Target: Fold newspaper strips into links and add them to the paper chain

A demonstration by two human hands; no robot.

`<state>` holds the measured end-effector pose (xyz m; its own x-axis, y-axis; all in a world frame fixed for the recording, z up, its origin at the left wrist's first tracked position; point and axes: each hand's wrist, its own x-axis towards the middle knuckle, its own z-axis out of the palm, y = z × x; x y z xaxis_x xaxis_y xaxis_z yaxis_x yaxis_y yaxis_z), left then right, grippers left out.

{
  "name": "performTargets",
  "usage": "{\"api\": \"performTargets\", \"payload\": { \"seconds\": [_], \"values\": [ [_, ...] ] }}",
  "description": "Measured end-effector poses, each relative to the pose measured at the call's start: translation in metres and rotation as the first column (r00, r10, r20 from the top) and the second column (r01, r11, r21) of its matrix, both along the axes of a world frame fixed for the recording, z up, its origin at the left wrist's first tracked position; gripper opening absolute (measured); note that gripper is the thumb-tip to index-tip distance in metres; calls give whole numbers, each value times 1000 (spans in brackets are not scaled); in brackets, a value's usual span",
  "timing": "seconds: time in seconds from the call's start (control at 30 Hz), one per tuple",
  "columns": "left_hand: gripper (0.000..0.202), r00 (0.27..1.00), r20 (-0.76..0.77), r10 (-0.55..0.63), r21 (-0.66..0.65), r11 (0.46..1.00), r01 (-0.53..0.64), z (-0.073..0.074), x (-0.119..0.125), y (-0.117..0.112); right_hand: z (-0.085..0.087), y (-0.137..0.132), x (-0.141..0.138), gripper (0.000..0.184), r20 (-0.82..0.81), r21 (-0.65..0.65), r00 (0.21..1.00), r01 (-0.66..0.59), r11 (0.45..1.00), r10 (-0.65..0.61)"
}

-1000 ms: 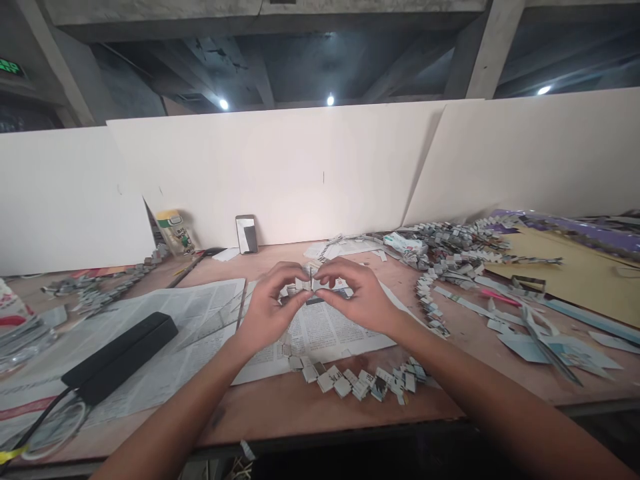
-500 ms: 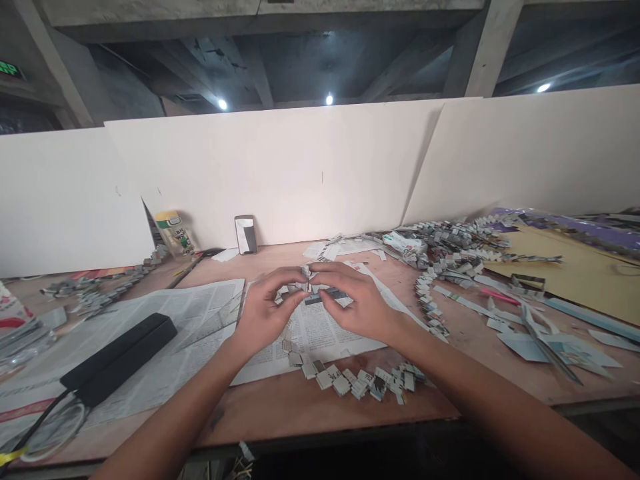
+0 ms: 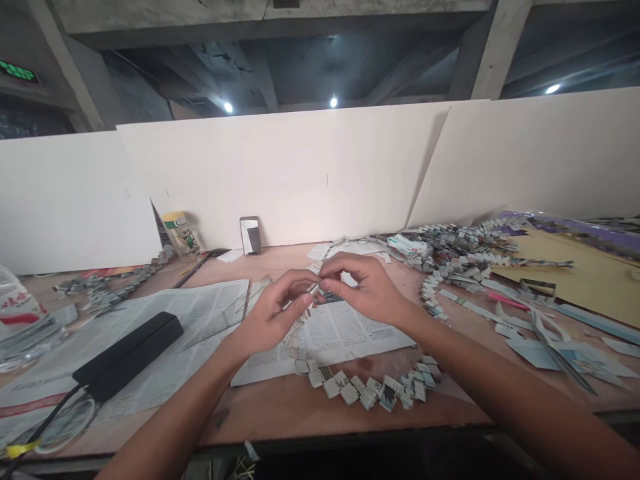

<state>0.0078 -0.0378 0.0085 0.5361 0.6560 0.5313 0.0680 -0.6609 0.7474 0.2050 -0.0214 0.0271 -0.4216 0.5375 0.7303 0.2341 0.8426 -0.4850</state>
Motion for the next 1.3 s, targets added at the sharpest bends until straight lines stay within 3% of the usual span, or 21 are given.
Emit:
{"api": "performTargets", "payload": {
  "seconds": [0.17,0.3,0.43,0.53,0.73,0.93,1.17,1.3],
  "values": [
    [20,998,-18,68,9,998,-68,7,4,1,16,11,1,8,67,-146,995,-61,987,71],
    [17,997,-32,65,-41,997,-66,10,9,8,17,20,4,10,85,-211,988,-105,972,126],
    [17,998,-8,60,-73,995,-61,12,13,18,14,29,5,11,105,-244,987,-96,965,124],
    [20,996,30,87,-104,991,-83,15,16,27,16,40,4,12,96,-198,991,-70,978,90],
    [36,930,137,341,-177,932,-316,20,25,52,29,68,0,14,104,-49,994,40,998,-34],
    [38,872,53,487,24,872,-488,5,23,66,24,87,0,14,213,-65,977,2,998,11],
    [35,910,10,415,57,908,-415,-4,13,69,9,99,-2,18,175,-236,962,-164,958,208],
    [36,905,30,425,-11,905,-425,-5,10,69,6,96,-7,18,156,-160,984,-64,985,90]
  ]
}}
